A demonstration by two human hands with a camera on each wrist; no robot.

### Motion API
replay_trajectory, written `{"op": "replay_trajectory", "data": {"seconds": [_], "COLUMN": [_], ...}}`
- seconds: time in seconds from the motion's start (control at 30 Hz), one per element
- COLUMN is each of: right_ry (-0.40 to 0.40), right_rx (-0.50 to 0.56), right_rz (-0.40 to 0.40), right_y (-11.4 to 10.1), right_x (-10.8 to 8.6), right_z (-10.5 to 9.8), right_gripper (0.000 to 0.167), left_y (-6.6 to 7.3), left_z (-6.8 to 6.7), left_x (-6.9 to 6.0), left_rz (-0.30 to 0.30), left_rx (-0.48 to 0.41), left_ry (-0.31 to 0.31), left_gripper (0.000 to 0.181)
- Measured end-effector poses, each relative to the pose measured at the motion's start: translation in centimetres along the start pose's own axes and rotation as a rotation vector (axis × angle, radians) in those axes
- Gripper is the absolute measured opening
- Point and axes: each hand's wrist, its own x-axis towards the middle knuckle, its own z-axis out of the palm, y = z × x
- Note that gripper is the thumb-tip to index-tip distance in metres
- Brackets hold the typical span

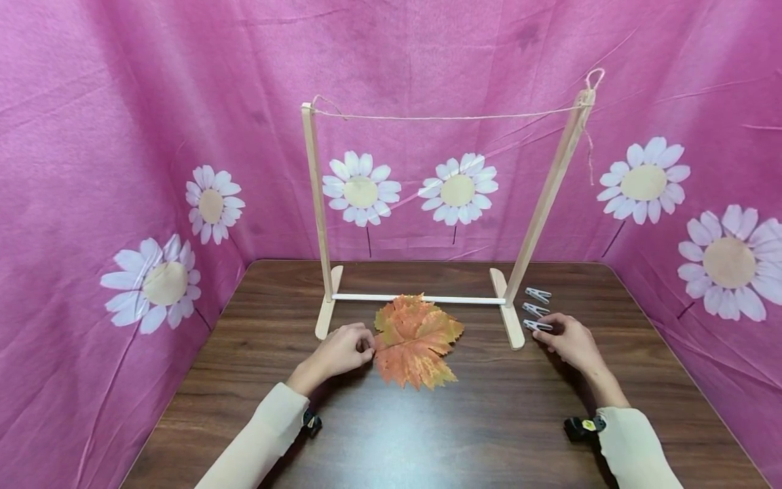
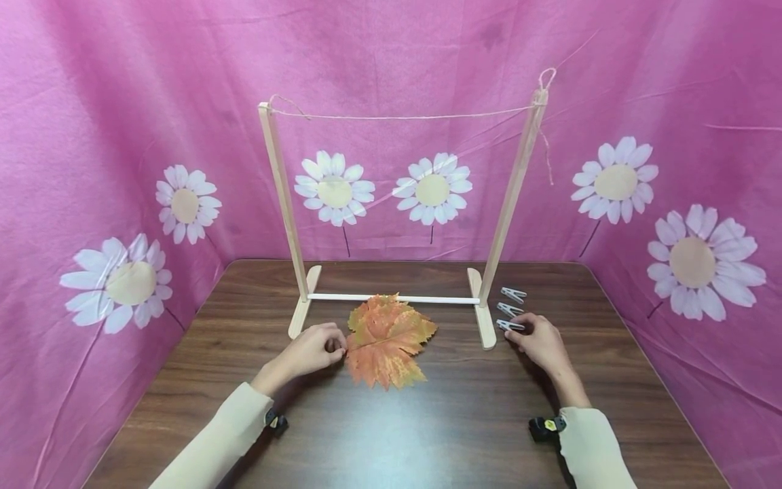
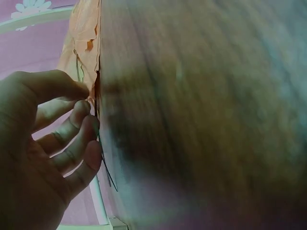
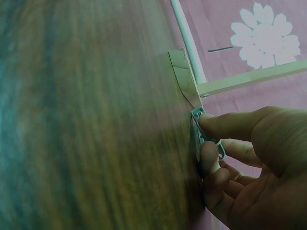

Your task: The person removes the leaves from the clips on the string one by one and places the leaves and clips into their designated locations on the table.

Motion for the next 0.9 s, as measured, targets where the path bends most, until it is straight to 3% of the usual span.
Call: {"op": "replay_trajectory", "data": {"seconds": [0.33,0.67,0.9], "right_ry": [-0.019,-0.028,-0.012], "right_rx": [-0.007,-0.013,0.035], "right_rz": [-0.001,-0.004,0.001], "right_y": [-0.1,-0.3,-1.0], "right_x": [0.0,0.1,-0.3], "right_z": [0.1,0.0,-0.9], "right_gripper": [0.040,0.041,0.038], "left_y": [-0.4,-0.5,-0.9], "left_z": [0.1,-0.1,-1.4], "left_x": [0.0,-0.1,0.2], "left_rz": [-0.012,-0.007,0.026], "left_rx": [-0.001,-0.065,-0.174], "left_ry": [-0.050,-0.050,0.022], "left_gripper": [0.004,0.002,0.006]}}
